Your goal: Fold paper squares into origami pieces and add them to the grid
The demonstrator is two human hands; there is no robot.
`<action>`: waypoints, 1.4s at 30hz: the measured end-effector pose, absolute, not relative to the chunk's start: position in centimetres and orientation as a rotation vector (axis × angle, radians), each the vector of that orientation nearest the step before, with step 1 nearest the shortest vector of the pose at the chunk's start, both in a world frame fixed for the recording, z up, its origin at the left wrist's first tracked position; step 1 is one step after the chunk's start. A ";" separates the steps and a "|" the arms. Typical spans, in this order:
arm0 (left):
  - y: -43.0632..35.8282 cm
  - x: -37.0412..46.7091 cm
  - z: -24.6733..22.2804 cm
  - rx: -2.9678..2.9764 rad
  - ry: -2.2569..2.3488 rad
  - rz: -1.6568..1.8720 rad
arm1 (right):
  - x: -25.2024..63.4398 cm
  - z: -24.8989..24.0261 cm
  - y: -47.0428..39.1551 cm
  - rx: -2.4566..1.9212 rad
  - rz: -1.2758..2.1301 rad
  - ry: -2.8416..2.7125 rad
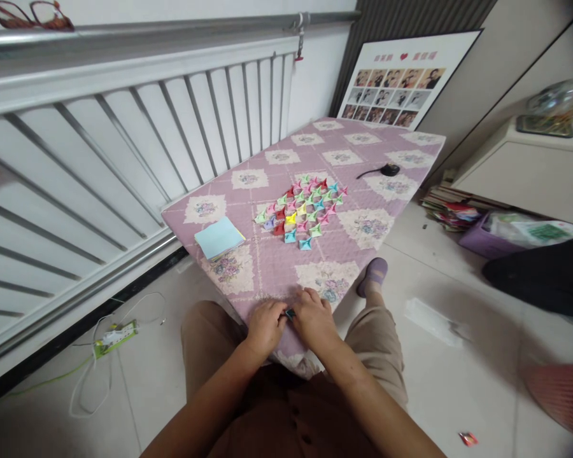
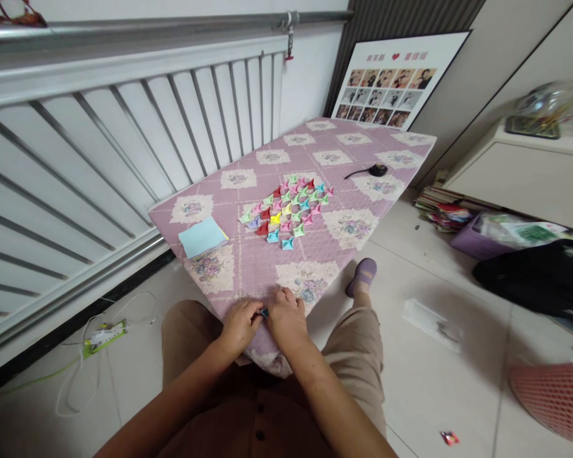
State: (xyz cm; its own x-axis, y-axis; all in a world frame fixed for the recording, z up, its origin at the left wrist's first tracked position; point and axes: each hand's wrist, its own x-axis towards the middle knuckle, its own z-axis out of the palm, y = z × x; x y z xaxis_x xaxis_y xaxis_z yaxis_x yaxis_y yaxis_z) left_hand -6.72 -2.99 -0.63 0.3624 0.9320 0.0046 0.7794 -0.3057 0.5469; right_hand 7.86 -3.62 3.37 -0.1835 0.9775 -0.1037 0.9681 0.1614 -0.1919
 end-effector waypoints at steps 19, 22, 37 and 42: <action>-3.1 -6.7 -0.6 2.182 1.432 0.499 | 13.2 -0.6 -4.4 -1.596 0.645 -1.881; -3.1 -6.6 -0.6 2.150 1.465 0.508 | 14.3 -1.5 -4.9 -1.633 0.629 -1.770; -3.0 -6.1 -1.8 2.122 1.447 0.554 | 10.0 0.3 -7.3 -1.619 0.423 -2.009; -0.8 -6.6 -2.2 2.034 1.453 0.660 | 8.7 0.1 -7.1 -1.751 0.257 -2.117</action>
State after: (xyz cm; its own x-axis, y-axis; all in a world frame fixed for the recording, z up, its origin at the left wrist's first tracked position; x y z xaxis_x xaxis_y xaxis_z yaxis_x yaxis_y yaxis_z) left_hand -6.56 -0.80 -2.17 0.2954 0.9525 0.0746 0.6831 -0.2651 0.6805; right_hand 8.74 -7.09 0.08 -0.1516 0.9734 0.1720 0.9039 0.2070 -0.3743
